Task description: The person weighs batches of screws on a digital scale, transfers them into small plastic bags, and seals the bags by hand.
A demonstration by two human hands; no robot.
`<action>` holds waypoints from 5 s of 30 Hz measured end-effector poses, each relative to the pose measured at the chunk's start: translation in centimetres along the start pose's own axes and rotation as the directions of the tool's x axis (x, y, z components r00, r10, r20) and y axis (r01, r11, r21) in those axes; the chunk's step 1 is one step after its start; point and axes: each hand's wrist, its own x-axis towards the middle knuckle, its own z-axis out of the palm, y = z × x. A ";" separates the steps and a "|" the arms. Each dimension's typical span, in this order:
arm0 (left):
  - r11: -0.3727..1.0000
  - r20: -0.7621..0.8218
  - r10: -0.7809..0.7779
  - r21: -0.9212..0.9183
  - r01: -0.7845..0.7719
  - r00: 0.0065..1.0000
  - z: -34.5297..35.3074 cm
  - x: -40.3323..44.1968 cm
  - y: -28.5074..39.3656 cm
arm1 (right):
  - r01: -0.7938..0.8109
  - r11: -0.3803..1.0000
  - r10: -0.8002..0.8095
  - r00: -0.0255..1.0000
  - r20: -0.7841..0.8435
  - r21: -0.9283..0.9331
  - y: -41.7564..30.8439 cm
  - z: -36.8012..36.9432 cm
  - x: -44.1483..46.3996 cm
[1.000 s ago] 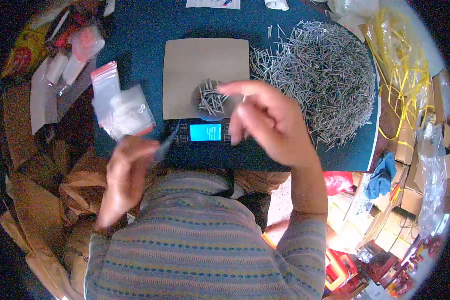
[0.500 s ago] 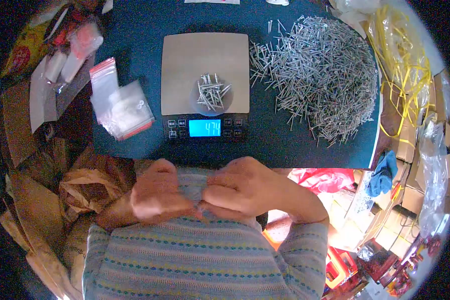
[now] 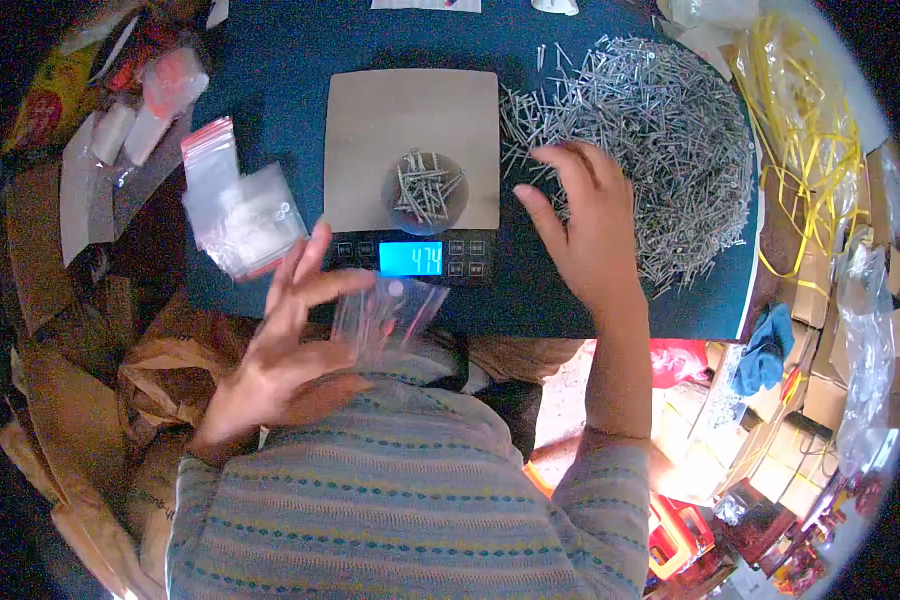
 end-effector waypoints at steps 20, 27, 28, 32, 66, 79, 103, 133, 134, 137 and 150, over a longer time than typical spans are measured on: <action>0.995 -0.197 -0.091 0.027 0.098 0.976 3.7 1.2 -1.9 | -0.002 0.579 -0.313 0.923 0.225 0.815 -6.1 0.6 2.4; 0.997 -0.232 -0.051 0.040 0.062 0.971 4.2 1.4 -1.9 | 0.321 0.853 -0.389 0.917 0.089 0.412 -9.0 -2.1 2.7; 0.997 -0.281 -0.069 0.012 0.075 0.957 4.7 1.1 -2.2 | 0.299 0.847 -0.357 0.932 0.054 0.439 -8.6 -2.4 2.8; 0.997 -0.303 0.000 0.071 0.023 0.953 3.5 1.1 -2.3 | 0.098 0.769 -0.158 0.987 0.039 0.631 -4.5 0.7 2.7; 0.720 -0.110 -0.320 -0.674 0.166 0.941 0.7 0.8 -1.7 | 0.527 0.775 -0.536 0.840 -0.077 0.350 -7.5 -0.6 0.0; 0.905 0.354 -0.424 0.177 0.386 0.833 -11.4 -10.2 -1.2 | 0.055 0.994 -0.050 0.997 0.057 -0.089 3.0 -0.5 0.2; 0.844 -0.325 -0.272 0.373 0.386 0.906 -0.1 -3.2 -7.5 | -0.220 0.967 0.227 0.973 -0.040 0.127 7.7 -0.8 2.1; 0.878 -0.425 -0.310 0.215 0.427 0.851 0.0 -2.9 -6.5 | 0.123 0.981 -0.122 0.992 0.018 -0.152 5.9 2.5 3.1; 0.871 -0.438 -0.339 0.188 0.453 0.833 -0.1 -3.0 -6.4 | 0.115 0.984 -0.115 0.993 0.004 -0.139 6.2 2.8 3.2; 0.853 -0.475 -0.380 0.153 0.499 0.794 -0.5 -3.0 -5.9 | 0.108 0.989 -0.113 0.993 -0.043 -0.101 6.9 3.7 3.1; 0.916 -0.498 -0.180 0.229 0.330 0.848 -1.6 -1.8 -3.6 | -0.277 0.766 0.316 0.948 0.036 0.580 5.1 -0.9 3.0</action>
